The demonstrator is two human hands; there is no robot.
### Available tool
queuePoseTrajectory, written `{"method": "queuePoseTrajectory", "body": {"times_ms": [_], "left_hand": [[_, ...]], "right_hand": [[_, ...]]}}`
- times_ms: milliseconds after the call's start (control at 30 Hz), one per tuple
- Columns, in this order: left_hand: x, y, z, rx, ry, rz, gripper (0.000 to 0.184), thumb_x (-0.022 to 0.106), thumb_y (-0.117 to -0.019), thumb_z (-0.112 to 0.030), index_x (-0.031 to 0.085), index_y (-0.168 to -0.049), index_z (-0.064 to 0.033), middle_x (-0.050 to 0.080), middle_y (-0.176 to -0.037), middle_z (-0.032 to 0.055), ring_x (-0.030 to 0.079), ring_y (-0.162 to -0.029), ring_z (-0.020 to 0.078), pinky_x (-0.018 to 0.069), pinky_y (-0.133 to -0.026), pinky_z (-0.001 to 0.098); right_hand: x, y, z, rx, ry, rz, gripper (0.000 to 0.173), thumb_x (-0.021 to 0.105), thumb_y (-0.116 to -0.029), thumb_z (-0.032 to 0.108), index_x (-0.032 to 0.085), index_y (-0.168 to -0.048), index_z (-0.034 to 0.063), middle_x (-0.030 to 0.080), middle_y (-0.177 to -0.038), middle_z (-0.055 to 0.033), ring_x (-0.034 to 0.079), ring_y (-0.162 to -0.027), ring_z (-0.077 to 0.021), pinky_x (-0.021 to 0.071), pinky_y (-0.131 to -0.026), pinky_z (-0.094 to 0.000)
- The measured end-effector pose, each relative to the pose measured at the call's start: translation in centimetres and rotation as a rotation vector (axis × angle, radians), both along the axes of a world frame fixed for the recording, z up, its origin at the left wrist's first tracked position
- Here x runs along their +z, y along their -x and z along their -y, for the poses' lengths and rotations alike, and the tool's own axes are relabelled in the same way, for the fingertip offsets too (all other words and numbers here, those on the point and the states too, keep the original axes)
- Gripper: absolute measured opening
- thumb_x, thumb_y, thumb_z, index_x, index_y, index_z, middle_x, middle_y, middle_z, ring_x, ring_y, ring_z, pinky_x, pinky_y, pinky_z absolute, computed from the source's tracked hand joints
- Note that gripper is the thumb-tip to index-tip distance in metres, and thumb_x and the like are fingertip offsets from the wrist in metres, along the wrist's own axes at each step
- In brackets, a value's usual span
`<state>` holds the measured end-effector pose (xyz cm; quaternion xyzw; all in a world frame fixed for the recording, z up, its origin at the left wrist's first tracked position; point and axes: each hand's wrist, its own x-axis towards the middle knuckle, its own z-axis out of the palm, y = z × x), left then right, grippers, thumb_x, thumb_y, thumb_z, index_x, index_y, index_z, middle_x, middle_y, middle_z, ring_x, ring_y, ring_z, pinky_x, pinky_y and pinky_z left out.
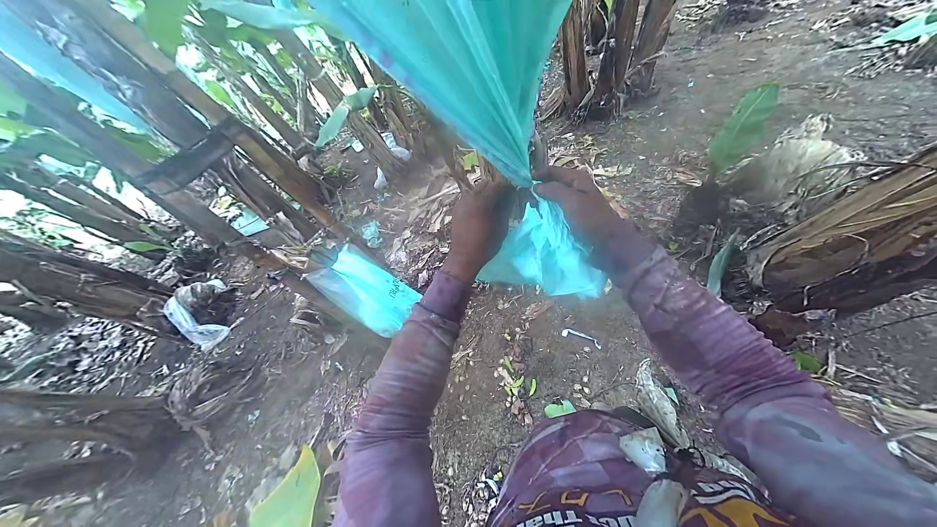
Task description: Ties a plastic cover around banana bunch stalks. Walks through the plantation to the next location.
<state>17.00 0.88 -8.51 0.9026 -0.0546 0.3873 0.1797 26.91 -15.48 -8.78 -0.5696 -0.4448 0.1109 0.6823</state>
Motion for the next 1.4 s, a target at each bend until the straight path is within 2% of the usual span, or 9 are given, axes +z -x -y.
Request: {"method": "queuePoseTrajectory", "body": {"times_ms": [200, 333, 400, 533, 733, 900, 1000, 1133, 1400], "left_hand": [[0.3, 1.8, 1.8, -0.215, 0.478, -0.089, 0.02, 0.058, -0.1042, -0.018, 0.068, -0.102, -0.0008, 0.066, -0.077, 0.0015, 0.06, -0.062, 0.0075, 0.0544, -0.06, 0.0274], [0.8, 1.3, 2.6, -0.266, 0.728, -0.029, 0.014, 0.061, -0.1018, -0.014, 0.061, -0.092, -0.0043, 0.063, -0.073, 0.0002, 0.06, -0.059, 0.0094, 0.055, -0.058, 0.0293], [0.7, 0.9, 2.9, -0.255, 0.788, 0.023, 0.013, 0.061, -0.1013, -0.012, 0.06, -0.091, -0.0054, 0.064, -0.075, 0.0008, 0.063, -0.062, 0.0109, 0.0573, -0.06, 0.0307], [0.3, 0.8, 3.9, -0.228, 0.863, 0.093, 0.008, 0.06, -0.1004, -0.01, 0.06, -0.095, -0.0041, 0.067, -0.08, 0.0039, 0.069, -0.069, 0.015, 0.0622, -0.065, 0.0356], [-1.0, 0.2, 4.9, -0.153, 0.683, 0.237, 0.007, 0.062, -0.0974, -0.007, 0.064, -0.096, -0.0006, 0.069, -0.081, 0.0056, 0.069, -0.072, 0.0139, 0.0612, -0.067, 0.0342], [-1.3, -0.4, 5.4, -0.127, 0.693, 0.277, 0.008, 0.062, -0.0979, -0.007, 0.06, -0.093, -0.0007, 0.063, -0.074, 0.0034, 0.061, -0.063, 0.0092, 0.0549, -0.061, 0.0285], [-1.4, -0.7, 5.6, -0.056, 0.628, 0.281, 0.008, 0.062, -0.0973, -0.008, 0.06, -0.094, -0.0014, 0.062, -0.072, 0.0026, 0.06, -0.06, 0.0084, 0.0533, -0.058, 0.0273], [-1.5, -0.9, 6.0, 0.061, 0.455, 0.316, 0.011, 0.063, -0.0953, -0.009, 0.065, -0.098, 0.0022, 0.064, -0.072, 0.0058, 0.062, -0.062, 0.0128, 0.055, -0.06, 0.0316], [-0.6, 2.6, 6.7, 0.041, 0.269, 0.139, 0.016, 0.064, -0.0974, -0.005, 0.071, -0.108, 0.0042, 0.072, -0.105, 0.0177, 0.073, -0.092, 0.0266, 0.0614, -0.081, 0.0438]], "right_hand": [[1.0, 0.2, 0.5, -0.262, 0.15, 0.485, 0.023, 0.062, -0.1023, 0.02, 0.074, -0.115, 0.0048, 0.075, -0.099, -0.0055, 0.07, -0.087, -0.0071, 0.0581, -0.083, -0.0278], [1.3, 1.4, -0.2, -0.513, 0.241, 0.881, 0.028, 0.058, -0.103, 0.019, 0.072, -0.119, 0.0009, 0.073, -0.106, -0.0212, 0.072, -0.095, -0.039, 0.0568, -0.087, -0.0547], [2.0, 2.0, 0.2, -0.473, 0.382, 0.93, 0.033, 0.051, -0.1061, 0.02, 0.066, -0.129, 0.0007, 0.072, -0.108, -0.022, 0.07, -0.101, -0.0408, 0.0537, -0.095, -0.0561], [4.3, 2.7, 1.5, -0.263, 0.633, 0.812, 0.041, 0.039, -0.1089, 0.015, 0.054, -0.145, 0.0038, 0.07, -0.094, -0.0227, 0.07, -0.09, -0.0422, 0.0543, -0.083, -0.0583], [4.5, 1.6, 2.1, -0.396, 0.51, 0.877, 0.03, 0.05, -0.1059, 0.02, 0.074, -0.121, 0.0091, 0.075, -0.098, -0.0178, 0.073, -0.092, -0.0388, 0.0558, -0.082, -0.0593], [5.1, 2.3, 2.2, -0.537, 0.62, 0.884, 0.031, 0.057, -0.1024, 0.03, 0.073, -0.106, 0.0039, 0.071, -0.094, -0.0232, 0.07, -0.089, -0.0468, 0.0521, -0.072, -0.0672], [5.5, 2.0, 2.8, -0.448, 0.599, 0.629, 0.035, 0.062, -0.1002, 0.036, 0.072, -0.101, 0.0028, 0.069, -0.087, -0.0171, 0.068, -0.08, -0.0352, 0.0526, -0.071, -0.0594], [4.8, 2.6, 2.8, -0.133, 0.204, -0.087, 0.019, 0.057, -0.104, 0.022, 0.066, -0.093, 0.0091, 0.059, -0.068, 0.0057, 0.053, -0.052, -0.0041, 0.0506, -0.05, -0.022], [1.1, 3.2, 2.5, -0.14, 0.039, 0.093, 0.023, 0.059, -0.1042, 0.023, 0.071, -0.114, 0.0063, 0.073, -0.1, 0.0036, 0.069, -0.092, -0.0054, 0.0592, -0.089, -0.0313]]}}
